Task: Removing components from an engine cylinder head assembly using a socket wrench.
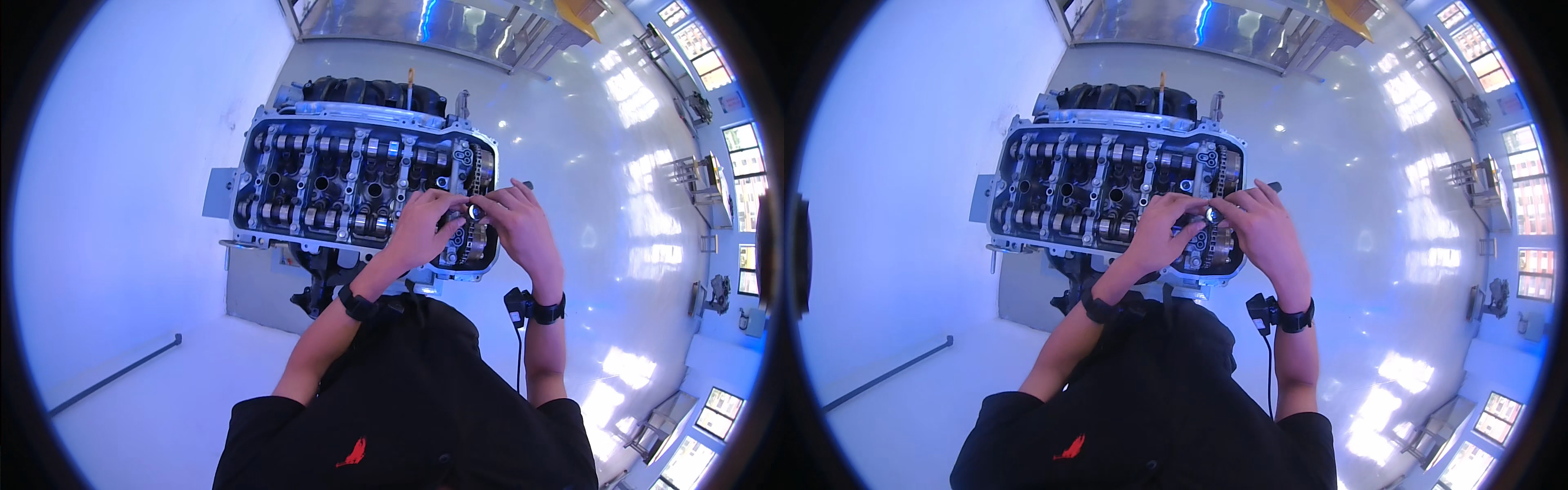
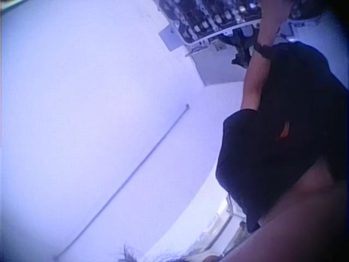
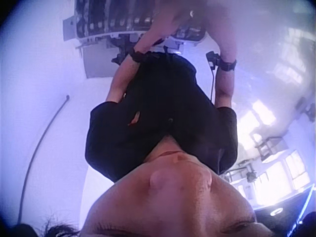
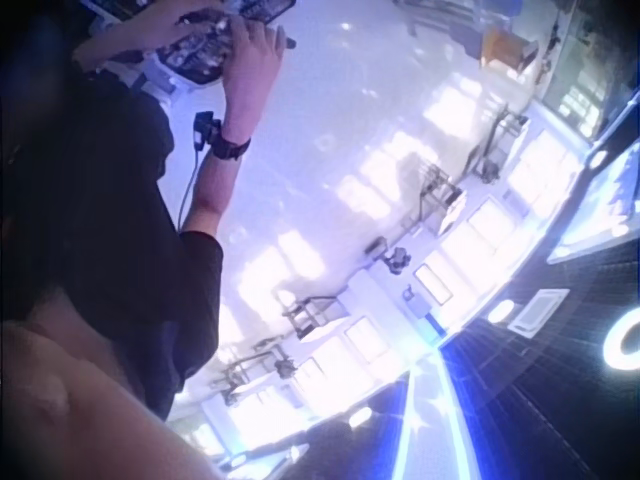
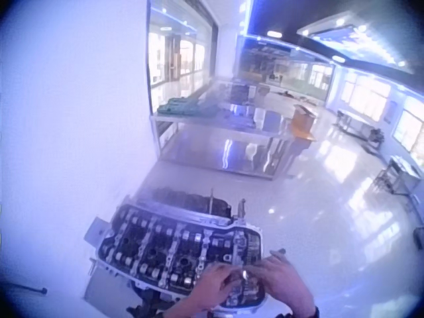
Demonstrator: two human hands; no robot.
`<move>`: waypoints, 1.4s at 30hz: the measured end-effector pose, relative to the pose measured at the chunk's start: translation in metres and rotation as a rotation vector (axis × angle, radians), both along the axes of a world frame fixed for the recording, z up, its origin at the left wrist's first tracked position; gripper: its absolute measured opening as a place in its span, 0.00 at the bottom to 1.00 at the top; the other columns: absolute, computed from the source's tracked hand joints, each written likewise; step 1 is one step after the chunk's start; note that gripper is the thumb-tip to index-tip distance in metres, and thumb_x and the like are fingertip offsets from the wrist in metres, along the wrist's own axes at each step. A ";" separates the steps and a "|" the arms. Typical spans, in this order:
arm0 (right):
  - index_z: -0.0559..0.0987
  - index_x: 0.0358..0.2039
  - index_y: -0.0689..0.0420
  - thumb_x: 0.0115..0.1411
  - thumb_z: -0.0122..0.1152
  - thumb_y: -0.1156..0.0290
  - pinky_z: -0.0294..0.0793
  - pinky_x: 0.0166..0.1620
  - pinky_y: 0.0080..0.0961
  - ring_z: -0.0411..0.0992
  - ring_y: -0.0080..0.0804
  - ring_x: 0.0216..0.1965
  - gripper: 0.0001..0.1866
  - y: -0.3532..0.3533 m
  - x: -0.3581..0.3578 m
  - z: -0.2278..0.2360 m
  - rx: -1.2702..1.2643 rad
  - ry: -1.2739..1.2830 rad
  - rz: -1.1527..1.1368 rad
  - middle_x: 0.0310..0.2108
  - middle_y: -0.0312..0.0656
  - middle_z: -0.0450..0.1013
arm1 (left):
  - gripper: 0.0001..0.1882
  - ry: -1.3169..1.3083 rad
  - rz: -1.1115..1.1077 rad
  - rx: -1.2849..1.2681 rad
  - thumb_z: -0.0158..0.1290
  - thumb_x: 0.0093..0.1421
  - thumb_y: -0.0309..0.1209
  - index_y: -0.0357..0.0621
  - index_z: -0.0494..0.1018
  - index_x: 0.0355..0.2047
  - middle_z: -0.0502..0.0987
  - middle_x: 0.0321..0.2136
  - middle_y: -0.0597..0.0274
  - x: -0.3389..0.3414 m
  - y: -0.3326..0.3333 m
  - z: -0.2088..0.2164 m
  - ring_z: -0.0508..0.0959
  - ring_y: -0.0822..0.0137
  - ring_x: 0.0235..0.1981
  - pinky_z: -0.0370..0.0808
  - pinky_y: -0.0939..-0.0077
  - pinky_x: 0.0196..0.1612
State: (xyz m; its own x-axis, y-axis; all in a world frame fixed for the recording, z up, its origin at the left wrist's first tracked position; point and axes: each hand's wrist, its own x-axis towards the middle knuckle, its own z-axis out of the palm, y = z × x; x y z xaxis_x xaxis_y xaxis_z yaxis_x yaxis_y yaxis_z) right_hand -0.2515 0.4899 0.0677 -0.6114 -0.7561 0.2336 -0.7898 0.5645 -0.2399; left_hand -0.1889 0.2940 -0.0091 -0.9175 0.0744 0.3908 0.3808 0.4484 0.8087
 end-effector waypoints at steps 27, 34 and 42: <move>0.79 0.47 0.52 0.50 0.64 0.77 0.68 0.53 0.39 0.72 0.32 0.39 0.21 -0.002 0.012 -0.006 -0.131 0.154 0.099 0.32 0.35 0.73 | 0.11 0.011 0.092 -0.038 0.62 0.49 0.22 0.43 0.80 0.36 0.80 0.38 0.61 0.003 0.016 -0.010 0.76 0.60 0.43 0.68 0.66 0.50; 0.80 0.48 0.52 0.51 0.66 0.73 0.69 0.49 0.38 0.72 0.36 0.37 0.21 -0.009 0.042 -0.020 -0.102 -0.110 -0.254 0.29 0.36 0.71 | 0.09 0.064 0.188 0.009 0.62 0.48 0.22 0.41 0.80 0.32 0.81 0.34 0.61 0.000 0.023 -0.011 0.78 0.60 0.41 0.68 0.65 0.49; 0.80 0.49 0.49 0.52 0.67 0.73 0.62 0.63 0.46 0.73 0.34 0.40 0.22 -0.010 0.026 -0.002 0.015 0.081 -0.043 0.36 0.34 0.75 | 0.11 0.017 0.072 0.028 0.64 0.48 0.24 0.42 0.80 0.34 0.80 0.34 0.62 -0.001 0.014 -0.023 0.77 0.60 0.41 0.67 0.65 0.49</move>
